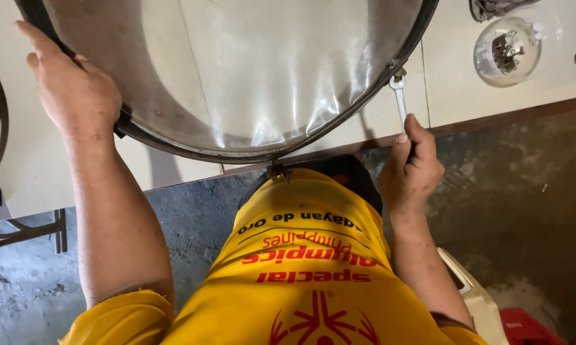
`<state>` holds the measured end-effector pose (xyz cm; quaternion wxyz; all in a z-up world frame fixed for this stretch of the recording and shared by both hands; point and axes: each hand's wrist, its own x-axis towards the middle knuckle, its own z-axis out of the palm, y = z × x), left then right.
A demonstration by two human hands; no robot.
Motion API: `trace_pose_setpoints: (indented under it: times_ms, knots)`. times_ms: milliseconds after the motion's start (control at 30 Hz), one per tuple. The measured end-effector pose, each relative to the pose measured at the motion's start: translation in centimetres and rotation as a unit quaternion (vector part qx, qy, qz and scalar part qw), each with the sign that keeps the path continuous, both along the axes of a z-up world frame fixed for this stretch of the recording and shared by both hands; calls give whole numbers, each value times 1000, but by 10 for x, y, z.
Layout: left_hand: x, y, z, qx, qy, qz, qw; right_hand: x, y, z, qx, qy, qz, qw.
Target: A person uses a small wrench to adjust the tension rods on a drum rim to tune or secure the drum head.
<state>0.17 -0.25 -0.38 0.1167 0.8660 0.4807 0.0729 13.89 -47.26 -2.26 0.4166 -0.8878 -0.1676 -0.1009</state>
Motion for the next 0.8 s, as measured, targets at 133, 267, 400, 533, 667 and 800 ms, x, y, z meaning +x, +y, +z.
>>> trace_pose_setpoints:
  times_ms: [133,267,400,533,667,800]
  knots:
    - [4,-1,6,2,2,-4,1000,6,5,1,16,-14,-4,1000]
    - [4,-5,10,-11,1,3,1000,6,12,15,13,25,-28,999]
    - [3,-3,7,-16,4,11,1000,19,4,27,47,52,24,997]
    - [3,1,7,-9,8,6,1000,61,-25,45,-47,39,95,994]
    - [5,0,8,-2,19,10,1000,145,-52,50,-151,-1,307,940]
    - [11,-16,24,32,16,-4,999,262,-47,19,-236,-70,438,865]
